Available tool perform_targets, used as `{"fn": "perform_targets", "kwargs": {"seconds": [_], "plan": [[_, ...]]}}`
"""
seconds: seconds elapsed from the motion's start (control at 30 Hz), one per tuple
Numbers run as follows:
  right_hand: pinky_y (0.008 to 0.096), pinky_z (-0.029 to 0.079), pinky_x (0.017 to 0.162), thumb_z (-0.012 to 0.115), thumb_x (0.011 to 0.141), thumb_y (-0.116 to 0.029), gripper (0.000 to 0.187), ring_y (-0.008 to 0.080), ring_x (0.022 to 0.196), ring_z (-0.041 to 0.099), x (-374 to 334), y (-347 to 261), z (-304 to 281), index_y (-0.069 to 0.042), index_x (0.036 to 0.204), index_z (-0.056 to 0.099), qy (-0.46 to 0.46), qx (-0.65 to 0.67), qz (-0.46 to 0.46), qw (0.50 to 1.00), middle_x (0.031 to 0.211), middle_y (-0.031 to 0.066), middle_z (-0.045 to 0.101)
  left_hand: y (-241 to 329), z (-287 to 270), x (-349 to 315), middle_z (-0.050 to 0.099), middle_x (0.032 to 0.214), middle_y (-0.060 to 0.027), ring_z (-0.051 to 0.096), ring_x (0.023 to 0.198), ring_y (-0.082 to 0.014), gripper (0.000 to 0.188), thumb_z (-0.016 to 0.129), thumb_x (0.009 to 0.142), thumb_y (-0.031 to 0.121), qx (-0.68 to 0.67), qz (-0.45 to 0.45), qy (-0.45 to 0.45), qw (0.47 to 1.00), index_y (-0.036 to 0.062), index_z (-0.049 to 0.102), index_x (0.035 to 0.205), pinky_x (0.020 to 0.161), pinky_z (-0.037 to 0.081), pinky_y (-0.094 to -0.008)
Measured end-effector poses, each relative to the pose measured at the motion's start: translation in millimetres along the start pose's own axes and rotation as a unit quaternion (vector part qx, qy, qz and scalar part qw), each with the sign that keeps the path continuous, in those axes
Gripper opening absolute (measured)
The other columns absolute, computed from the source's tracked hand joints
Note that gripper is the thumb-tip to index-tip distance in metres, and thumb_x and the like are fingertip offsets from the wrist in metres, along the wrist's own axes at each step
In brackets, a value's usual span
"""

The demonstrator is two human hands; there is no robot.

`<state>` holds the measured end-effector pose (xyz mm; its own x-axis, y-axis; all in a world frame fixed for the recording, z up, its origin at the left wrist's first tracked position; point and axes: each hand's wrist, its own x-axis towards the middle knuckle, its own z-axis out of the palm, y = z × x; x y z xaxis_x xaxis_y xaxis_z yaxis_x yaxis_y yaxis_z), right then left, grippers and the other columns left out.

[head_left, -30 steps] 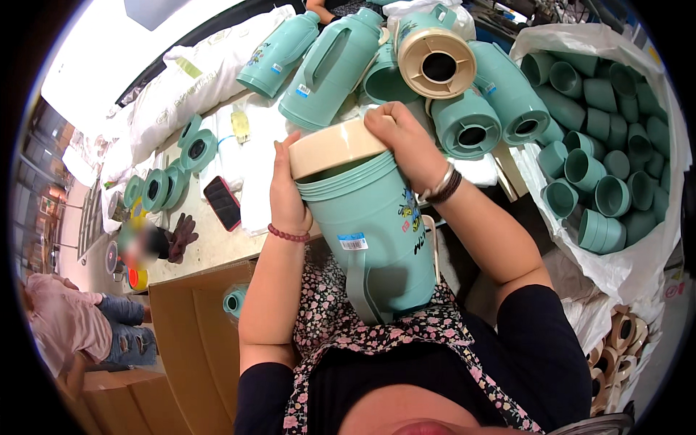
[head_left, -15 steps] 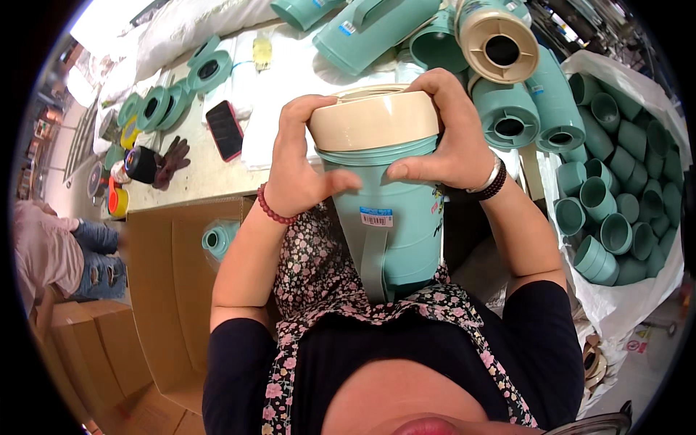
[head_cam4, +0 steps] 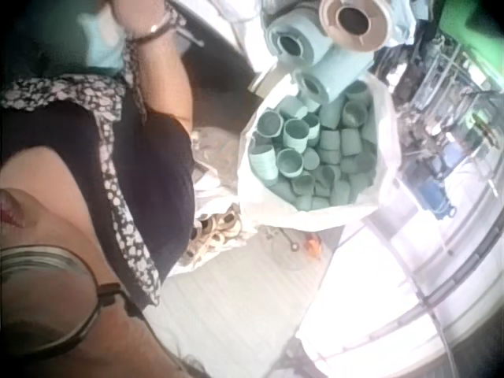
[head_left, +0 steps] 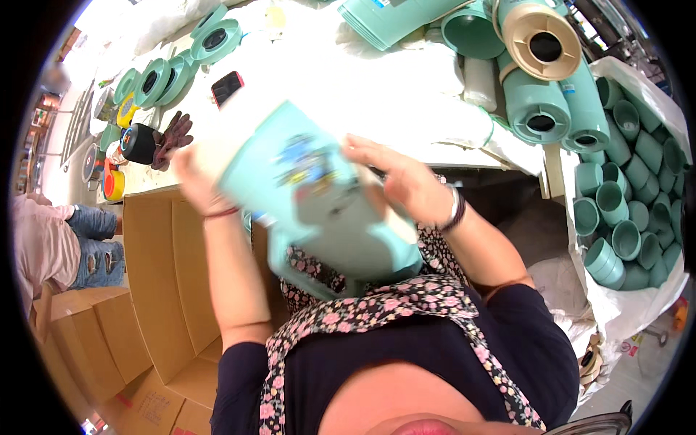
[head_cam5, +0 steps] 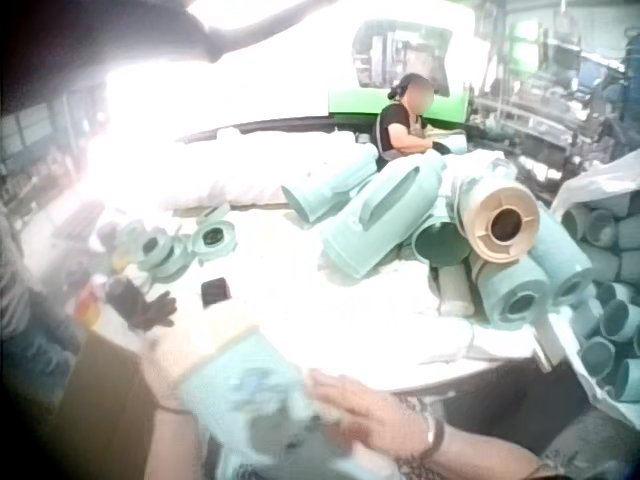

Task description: The person places lids on flasks, wraps each flask in a plastic bag, and then places the flasks and matching cups into a large cardboard box.

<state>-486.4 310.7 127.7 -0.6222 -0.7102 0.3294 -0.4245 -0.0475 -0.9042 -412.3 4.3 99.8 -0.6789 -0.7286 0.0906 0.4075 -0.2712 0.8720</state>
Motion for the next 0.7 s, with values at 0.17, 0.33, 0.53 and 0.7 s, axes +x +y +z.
{"fn": "perform_targets", "kwargs": {"seconds": [0.17, 0.33, 0.53, 0.7], "plan": [[0.0316, 0.046, 0.079, 0.061, 0.084, -0.025, 0.025, 0.0195, 0.086, 0.061, 113.6, 149.3, -1.9, -0.001, 0.091, 0.065, 0.142, -0.374, -0.182, 0.898, 0.088, 0.0113, 0.066, 60.4, -4.8, -17.1, 0.061, 0.080, -0.0111, 0.057, 0.086, -0.0288, 0.044, 0.027, 0.097, 0.040, 0.005, 0.100, -0.143, 0.985, 0.0067, 0.052, 0.082, 0.095, 0.035, -0.0485], [0.0311, 0.047, 0.073, 0.051, 0.091, -0.021, 0.024, 0.0184, 0.080, 0.058, 125.3, 170.3, -18.4, 0.001, 0.091, 0.061, 0.286, 0.249, 0.193, 0.905, 0.087, 0.0108, 0.064, 27.8, 76.0, -29.1, 0.065, 0.082, -0.0122, 0.058, 0.087, -0.0225, 0.029, 0.043, 0.090, 0.019, 0.247, 0.124, -0.244, 0.930, -0.0017, 0.061, 0.080, 0.091, 0.040, -0.0371], [0.0339, 0.047, 0.085, 0.052, 0.092, -0.022, 0.022, 0.0192, 0.092, 0.059, 149.6, -10.9, -55.7, -0.001, 0.096, 0.058, 0.117, 0.514, 0.059, 0.848, 0.097, 0.0088, 0.062, 56.9, 150.5, 44.2, 0.065, 0.090, -0.0093, 0.058, 0.078, -0.0136, 0.030, 0.060, 0.083, 0.021, 0.374, 0.048, -0.532, 0.759, -0.0036, 0.063, 0.100, 0.069, 0.046, -0.0266], [0.0216, 0.043, 0.070, 0.065, 0.083, -0.012, 0.015, 0.0085, 0.074, 0.052, 146.8, -24.5, -55.2, -0.002, 0.091, 0.058, 0.199, 0.389, 0.002, 0.900, 0.086, 0.0011, 0.059, 55.7, 198.8, 16.7, 0.065, 0.090, -0.0071, 0.059, 0.078, -0.0109, 0.025, 0.063, 0.084, 0.015, 0.201, -0.009, -0.323, 0.925, -0.0038, 0.061, 0.100, 0.069, 0.048, -0.0256]]}}
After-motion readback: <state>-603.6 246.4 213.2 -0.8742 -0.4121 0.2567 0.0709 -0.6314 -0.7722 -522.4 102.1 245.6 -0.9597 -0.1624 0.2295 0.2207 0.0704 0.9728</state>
